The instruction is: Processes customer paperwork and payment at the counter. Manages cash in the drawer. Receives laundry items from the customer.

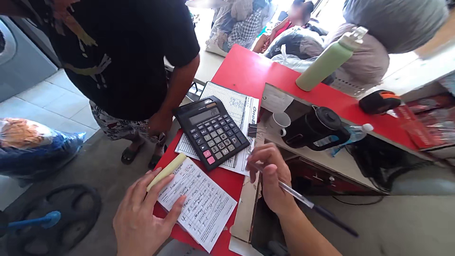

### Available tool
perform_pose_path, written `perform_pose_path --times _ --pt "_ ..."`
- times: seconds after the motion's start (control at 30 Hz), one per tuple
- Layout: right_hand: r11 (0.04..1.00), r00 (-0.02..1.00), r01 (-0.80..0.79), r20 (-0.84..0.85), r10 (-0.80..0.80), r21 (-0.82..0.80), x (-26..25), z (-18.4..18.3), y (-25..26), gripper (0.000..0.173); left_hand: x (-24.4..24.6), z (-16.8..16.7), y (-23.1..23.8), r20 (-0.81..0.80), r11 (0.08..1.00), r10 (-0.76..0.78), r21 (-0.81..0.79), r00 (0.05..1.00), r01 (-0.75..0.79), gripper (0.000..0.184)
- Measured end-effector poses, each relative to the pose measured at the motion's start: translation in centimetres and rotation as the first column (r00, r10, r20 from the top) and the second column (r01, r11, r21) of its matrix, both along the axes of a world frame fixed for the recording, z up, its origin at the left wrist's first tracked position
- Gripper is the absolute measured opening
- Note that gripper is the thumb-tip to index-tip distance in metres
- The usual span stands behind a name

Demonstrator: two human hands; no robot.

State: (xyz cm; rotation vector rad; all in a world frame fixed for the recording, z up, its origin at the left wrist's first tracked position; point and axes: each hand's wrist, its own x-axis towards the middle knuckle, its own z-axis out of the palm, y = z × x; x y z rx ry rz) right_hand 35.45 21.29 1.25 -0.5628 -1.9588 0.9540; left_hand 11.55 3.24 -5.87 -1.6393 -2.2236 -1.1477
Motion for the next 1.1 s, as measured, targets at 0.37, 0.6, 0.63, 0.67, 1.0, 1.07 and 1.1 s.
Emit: perform_pose_path --times 0.37,0.6,0.63,0.67,1.0,1.07,1.1 --pt "0.894 0.955 -0.286 -0.181 0.236 -0.344 -0.1 -2.9 -3.1 0.011 -0.1 1.3 -0.6 0.141 0.999 -0.012 -0.046 0.990 0.019 0.067" --pt "0.888 0.918 -0.396 -0.115 0.380 -0.235 -0.1 -3.5 -3.4 0.001 4.5 3.0 0.0 0.064 0.950 -0.301 -0.063 0.951 0.305 0.068" --pt "0.903 0.924 -0.383 -0.091 0.372 -0.197 -0.3 -3.6 -3.3 0.002 5.2 2.7 0.2 0.044 0.940 -0.326 -0.091 0.944 0.329 0.074" --pt "0.912 0.929 -0.371 -0.073 0.363 -0.173 -0.5 -3.9 -3.2 0.003 5.7 2.2 0.3 0.020 0.936 -0.331 -0.117 0.944 0.331 0.077" --pt "0.924 0.936 -0.353 -0.048 0.350 -0.149 -0.7 -4.6 -2.8 0.003 6.0 1.5 0.6 -0.025 0.944 -0.288 -0.176 0.957 0.279 0.077" --pt "0.930 0.939 -0.344 -0.022 0.345 -0.128 -0.7 -4.5 -2.9 0.003 6.0 1.5 0.6 -0.020 0.941 -0.292 -0.183 0.956 0.284 0.077" --pt "0.932 0.940 -0.341 -0.015 0.342 -0.122 -0.8 -4.5 -3.0 0.003 6.0 1.5 0.6 -0.017 0.941 -0.293 -0.184 0.956 0.285 0.077"
